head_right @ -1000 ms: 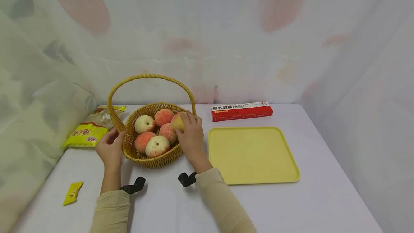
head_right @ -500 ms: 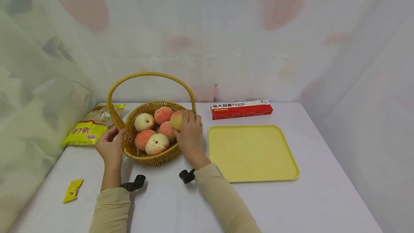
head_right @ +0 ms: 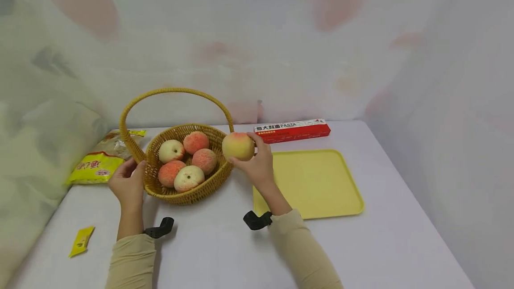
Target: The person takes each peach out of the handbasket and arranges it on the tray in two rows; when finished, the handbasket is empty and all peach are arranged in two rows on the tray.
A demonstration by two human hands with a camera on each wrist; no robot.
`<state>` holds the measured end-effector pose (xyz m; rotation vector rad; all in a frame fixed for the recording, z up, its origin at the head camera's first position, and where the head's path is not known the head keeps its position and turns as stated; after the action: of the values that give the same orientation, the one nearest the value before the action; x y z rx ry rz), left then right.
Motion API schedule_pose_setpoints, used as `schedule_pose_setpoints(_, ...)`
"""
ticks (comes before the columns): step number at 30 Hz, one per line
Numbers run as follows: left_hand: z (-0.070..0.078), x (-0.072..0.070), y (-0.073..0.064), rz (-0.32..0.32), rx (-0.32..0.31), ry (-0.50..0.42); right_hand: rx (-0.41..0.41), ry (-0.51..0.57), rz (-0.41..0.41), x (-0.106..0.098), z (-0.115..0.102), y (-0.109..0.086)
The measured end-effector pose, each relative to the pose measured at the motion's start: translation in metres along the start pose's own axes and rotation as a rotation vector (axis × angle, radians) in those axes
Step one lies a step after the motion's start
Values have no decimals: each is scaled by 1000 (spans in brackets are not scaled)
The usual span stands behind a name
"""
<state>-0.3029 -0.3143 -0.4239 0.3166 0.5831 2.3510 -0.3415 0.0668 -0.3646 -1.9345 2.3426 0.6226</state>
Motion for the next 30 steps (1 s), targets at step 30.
schedule_pose_setpoints(30,-9,-1,0,-7,15,59,259,-233,-152,-20,118,32)
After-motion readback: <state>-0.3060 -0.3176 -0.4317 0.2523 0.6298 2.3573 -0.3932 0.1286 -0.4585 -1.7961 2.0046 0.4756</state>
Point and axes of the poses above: each hand's wrist, its own y-axis towards the middle knuckle, its own x-axis out of the palm, z = x × y, the point moved 9 cm from there along y, towards the middle knuckle, and after that the axes turned 14 degrees about x, right-handed, at the moved point
